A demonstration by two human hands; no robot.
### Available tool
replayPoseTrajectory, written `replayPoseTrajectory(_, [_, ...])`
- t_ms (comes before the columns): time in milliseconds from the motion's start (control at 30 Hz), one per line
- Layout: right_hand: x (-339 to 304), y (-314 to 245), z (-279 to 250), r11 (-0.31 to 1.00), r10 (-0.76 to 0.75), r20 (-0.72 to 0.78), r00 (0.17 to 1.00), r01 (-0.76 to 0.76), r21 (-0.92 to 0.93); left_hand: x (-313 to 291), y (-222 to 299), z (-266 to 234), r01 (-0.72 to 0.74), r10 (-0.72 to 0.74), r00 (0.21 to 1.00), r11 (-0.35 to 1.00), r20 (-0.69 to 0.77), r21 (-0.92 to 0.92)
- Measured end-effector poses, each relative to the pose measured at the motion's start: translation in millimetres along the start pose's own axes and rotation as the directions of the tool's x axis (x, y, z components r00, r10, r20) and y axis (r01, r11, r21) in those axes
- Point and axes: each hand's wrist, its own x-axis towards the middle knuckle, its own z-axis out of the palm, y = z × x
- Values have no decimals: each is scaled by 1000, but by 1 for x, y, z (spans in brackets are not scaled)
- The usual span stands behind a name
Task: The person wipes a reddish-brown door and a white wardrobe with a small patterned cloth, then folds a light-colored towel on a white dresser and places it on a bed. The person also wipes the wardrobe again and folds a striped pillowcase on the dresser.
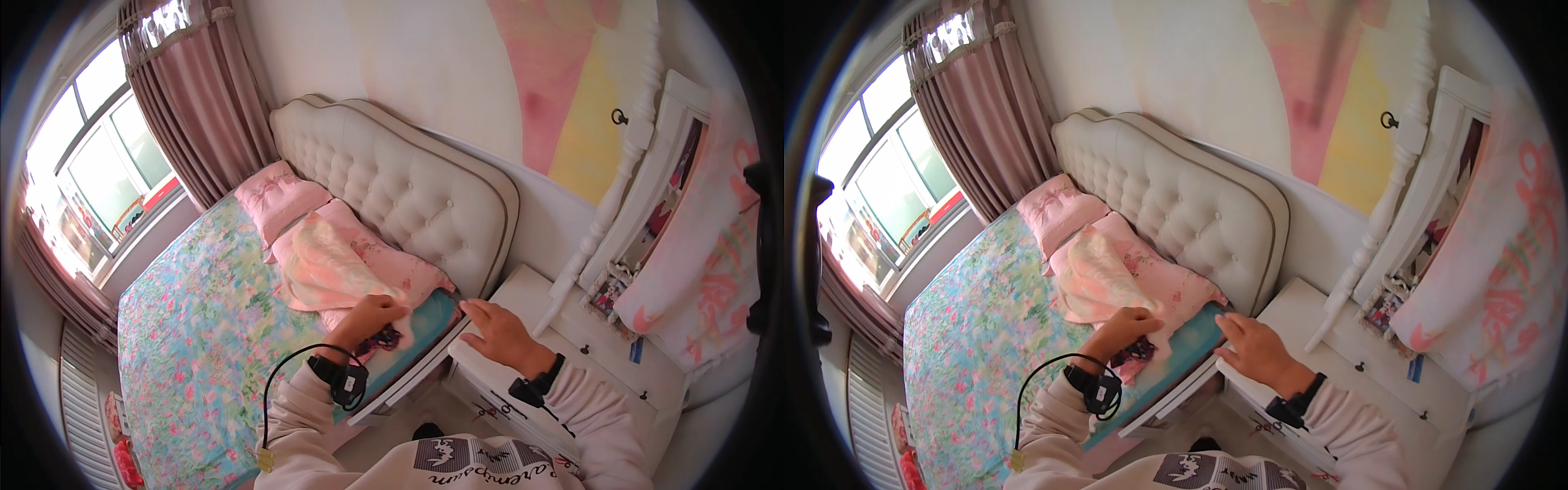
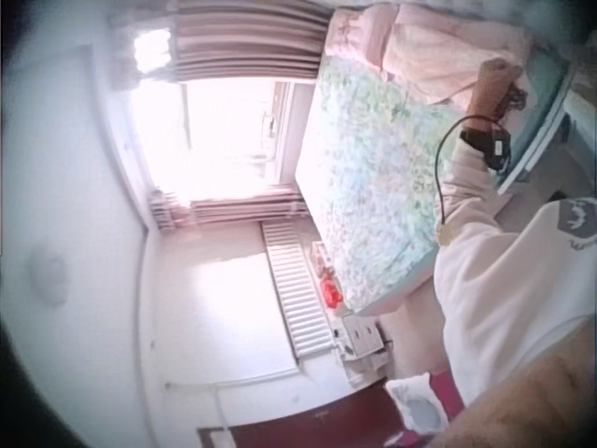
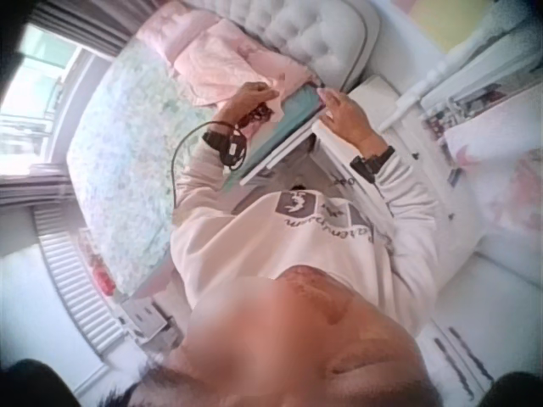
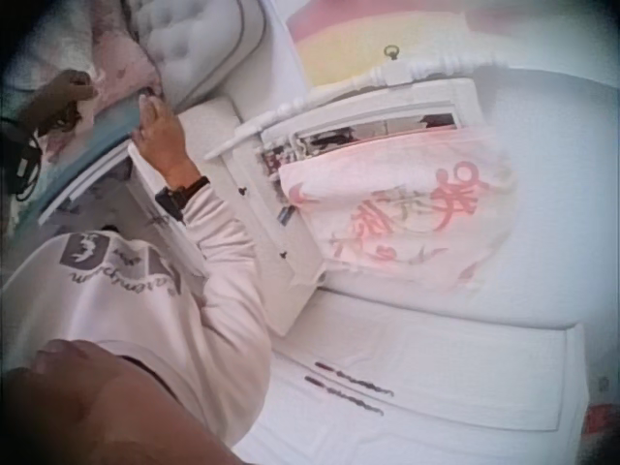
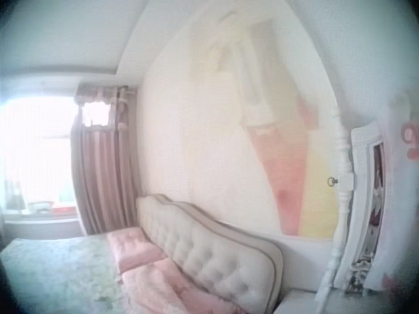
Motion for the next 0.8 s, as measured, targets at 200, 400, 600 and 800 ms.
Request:
replayPoseTrajectory(200, [-36,-20,37,948,117,286,951,-192,252,-68,97,73,-251,275,908,961,315,-115])
replayPoseTrajectory(400, [-126,1,17,850,372,284,884,-447,278,-109,125,95,-123,249,888,939,388,-321])
replayPoseTrajectory(600, [-172,6,-70,660,699,305,647,-748,76,-118,161,94,-351,424,840,901,340,-256])
replayPoseTrajectory(800, [-188,-26,-218,449,771,-47,635,-490,747,-128,221,79,-593,570,800,703,187,394])
